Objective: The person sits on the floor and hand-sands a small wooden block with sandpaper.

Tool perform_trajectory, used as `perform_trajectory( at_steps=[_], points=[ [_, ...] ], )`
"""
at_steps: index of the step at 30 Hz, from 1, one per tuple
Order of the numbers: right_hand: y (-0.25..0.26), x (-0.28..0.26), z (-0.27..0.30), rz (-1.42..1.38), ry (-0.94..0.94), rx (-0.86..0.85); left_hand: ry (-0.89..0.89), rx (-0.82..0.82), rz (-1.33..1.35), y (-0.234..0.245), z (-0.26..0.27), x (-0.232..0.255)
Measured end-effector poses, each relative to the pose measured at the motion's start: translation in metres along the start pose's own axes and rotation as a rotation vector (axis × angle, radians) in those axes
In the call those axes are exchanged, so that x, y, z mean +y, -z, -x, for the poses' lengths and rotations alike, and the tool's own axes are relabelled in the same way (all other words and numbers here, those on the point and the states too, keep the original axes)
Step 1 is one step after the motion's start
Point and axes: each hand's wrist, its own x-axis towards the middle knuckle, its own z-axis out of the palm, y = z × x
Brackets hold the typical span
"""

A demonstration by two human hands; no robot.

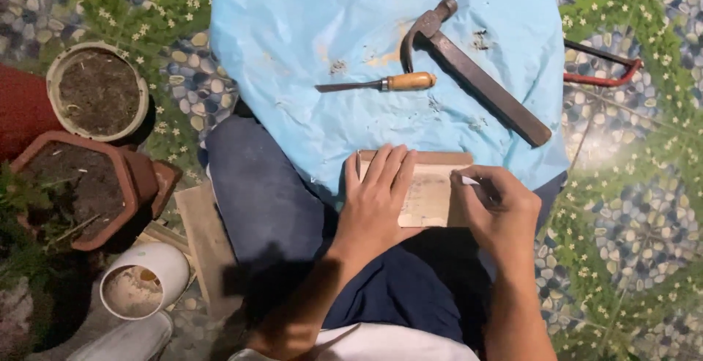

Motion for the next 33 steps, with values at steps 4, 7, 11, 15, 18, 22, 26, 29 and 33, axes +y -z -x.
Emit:
perform_trajectory(
  at_steps=[4,7,11,15,18,22,26,29,33],
  points=[
    [-0.003,-0.007,0.000,0.063,0.044,0.066,-0.018,-0.026,0.012,0.000,0.000,0.001],
    [0.001,-0.009,-0.001,0.036,0.056,-0.005,-0.006,0.005,0.015,0.003,0.000,-0.001],
    [-0.006,-0.011,-0.002,0.073,0.025,0.043,-0.010,0.009,0.010,0.005,-0.002,0.000],
    [0.000,-0.006,-0.001,0.107,0.036,0.011,-0.009,-0.007,0.008,0.007,-0.001,0.001],
    [-0.002,-0.005,-0.001,0.093,0.034,0.021,0.005,0.010,-0.008,0.005,-0.001,0.002],
    [-0.004,-0.005,-0.001,0.065,0.030,0.061,-0.009,-0.018,0.009,0.002,0.000,0.002],
    [-0.004,-0.002,-0.004,0.090,0.022,-0.014,0.007,0.005,0.011,0.005,-0.001,-0.002],
    [-0.007,-0.006,-0.003,0.077,0.004,0.024,-0.009,-0.006,0.021,0.004,-0.002,0.001],
    [0.003,0.001,-0.001,0.083,0.004,-0.034,-0.003,-0.010,0.044,0.001,0.001,-0.001]
  ],
)
